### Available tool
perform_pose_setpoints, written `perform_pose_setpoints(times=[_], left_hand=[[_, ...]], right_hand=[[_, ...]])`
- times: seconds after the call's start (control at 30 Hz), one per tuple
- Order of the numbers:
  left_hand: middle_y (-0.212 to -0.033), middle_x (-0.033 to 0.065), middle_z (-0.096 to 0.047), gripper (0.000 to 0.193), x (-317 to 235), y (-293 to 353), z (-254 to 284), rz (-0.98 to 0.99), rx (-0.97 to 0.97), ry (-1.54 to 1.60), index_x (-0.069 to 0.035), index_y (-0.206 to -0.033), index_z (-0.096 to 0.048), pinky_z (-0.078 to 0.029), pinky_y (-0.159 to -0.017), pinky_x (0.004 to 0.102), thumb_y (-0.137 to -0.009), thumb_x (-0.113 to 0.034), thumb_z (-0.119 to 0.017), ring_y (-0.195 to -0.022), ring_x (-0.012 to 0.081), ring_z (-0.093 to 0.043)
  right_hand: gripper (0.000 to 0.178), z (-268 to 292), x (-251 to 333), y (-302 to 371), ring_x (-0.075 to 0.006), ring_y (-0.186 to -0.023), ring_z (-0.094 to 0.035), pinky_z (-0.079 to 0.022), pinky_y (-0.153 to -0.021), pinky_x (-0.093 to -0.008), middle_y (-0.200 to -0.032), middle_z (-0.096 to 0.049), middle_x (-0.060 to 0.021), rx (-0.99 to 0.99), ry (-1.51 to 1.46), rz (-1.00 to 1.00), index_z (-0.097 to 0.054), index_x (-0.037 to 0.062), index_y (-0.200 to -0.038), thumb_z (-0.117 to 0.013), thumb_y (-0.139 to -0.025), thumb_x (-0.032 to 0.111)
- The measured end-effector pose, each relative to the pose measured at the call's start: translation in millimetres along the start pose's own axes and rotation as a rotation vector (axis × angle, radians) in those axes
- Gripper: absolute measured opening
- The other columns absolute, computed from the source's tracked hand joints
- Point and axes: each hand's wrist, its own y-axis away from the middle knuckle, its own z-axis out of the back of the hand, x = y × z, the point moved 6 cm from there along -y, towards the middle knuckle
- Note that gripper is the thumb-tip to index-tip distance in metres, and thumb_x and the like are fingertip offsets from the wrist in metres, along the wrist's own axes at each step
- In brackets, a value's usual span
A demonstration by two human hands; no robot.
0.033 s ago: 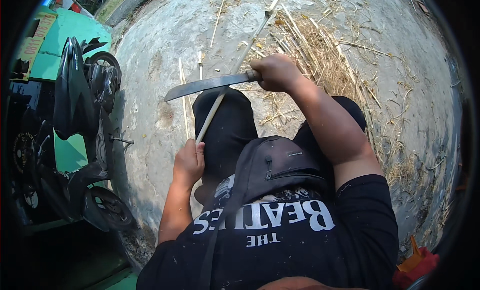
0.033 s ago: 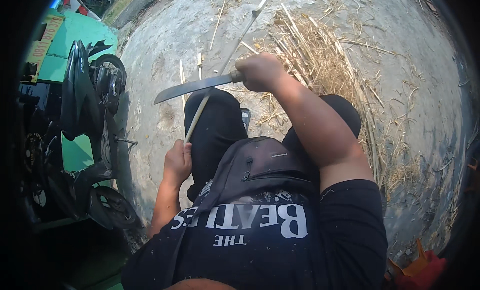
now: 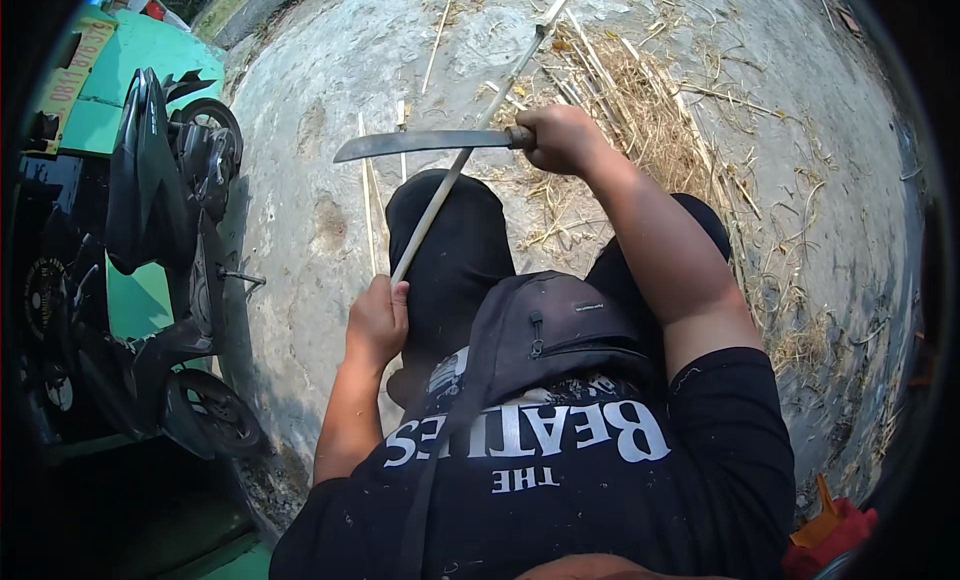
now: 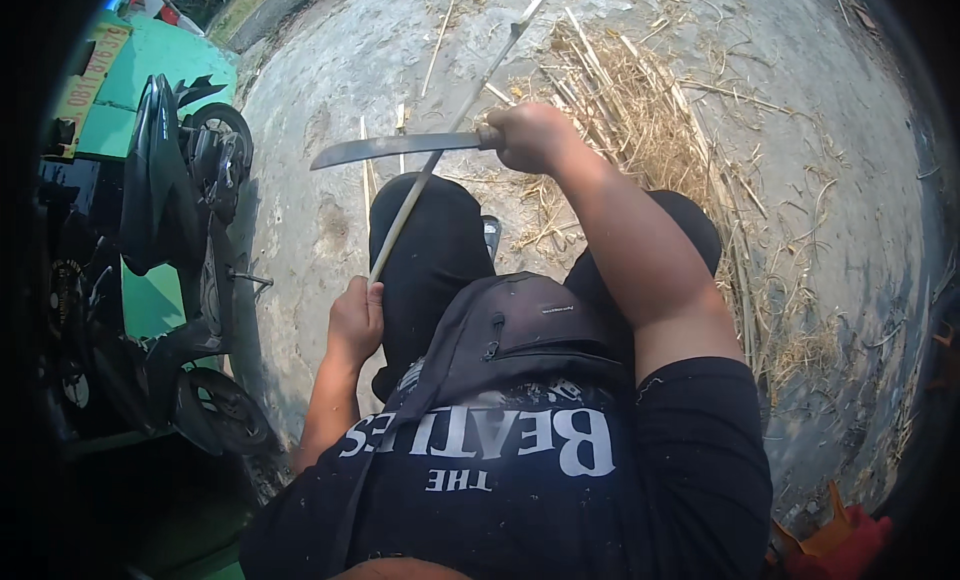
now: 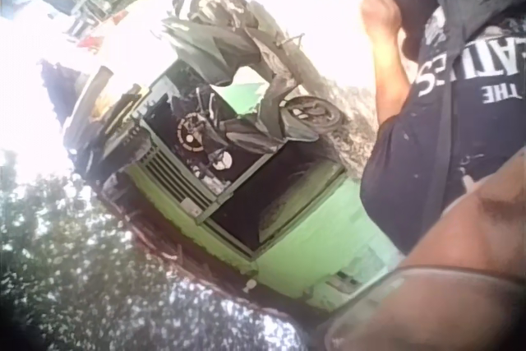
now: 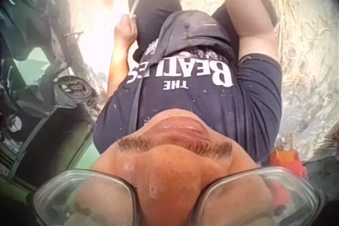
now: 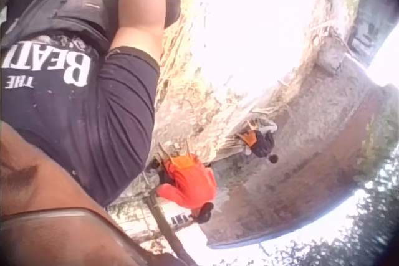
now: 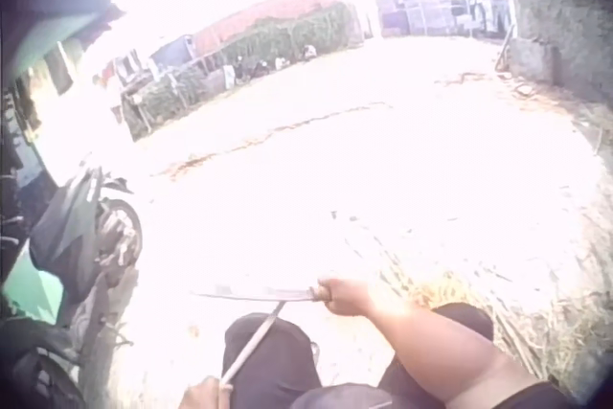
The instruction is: The person holds a bamboo stick by hand and scrapes along its length using a knife.
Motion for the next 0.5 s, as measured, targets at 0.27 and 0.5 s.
perform_pose_setpoints(times=[0.27, 0.5], left_hand=[[-0.072, 0.0299, -0.061, 0.034, -2.0, -4.9, 3.6, -0.001, 0.050, -0.030, -0.002, -0.090, -0.050, -0.045, -0.061, 0.0608, -0.107, -0.031, -0.053, -0.074, 0.0555, -0.060], [-0.071, 0.0302, -0.060, 0.034, -1.5, -7.0, -6.0, -0.012, -0.001, 0.067, -0.002, -0.088, -0.050, -0.044, -0.060, 0.0598, -0.107, -0.030, -0.052, -0.073, 0.0562, -0.059]], right_hand=[[0.022, 5.2, -17.7, 6.6, -0.0388, -0.096, -0.070, -0.055, -0.084, -0.0491, -0.099, -0.073, -0.0190, -0.057, -0.061, -0.177, -0.070, 0.0119, -0.102, -0.065, -0.081, 0.018], [0.019, 3.7, -8.9, 0.2, -0.0400, -0.091, -0.070, -0.056, -0.080, -0.0479, -0.090, -0.072, -0.0179, -0.099, 0.054, -0.011, -0.070, 0.0118, -0.097, -0.067, -0.078, 0.013]])
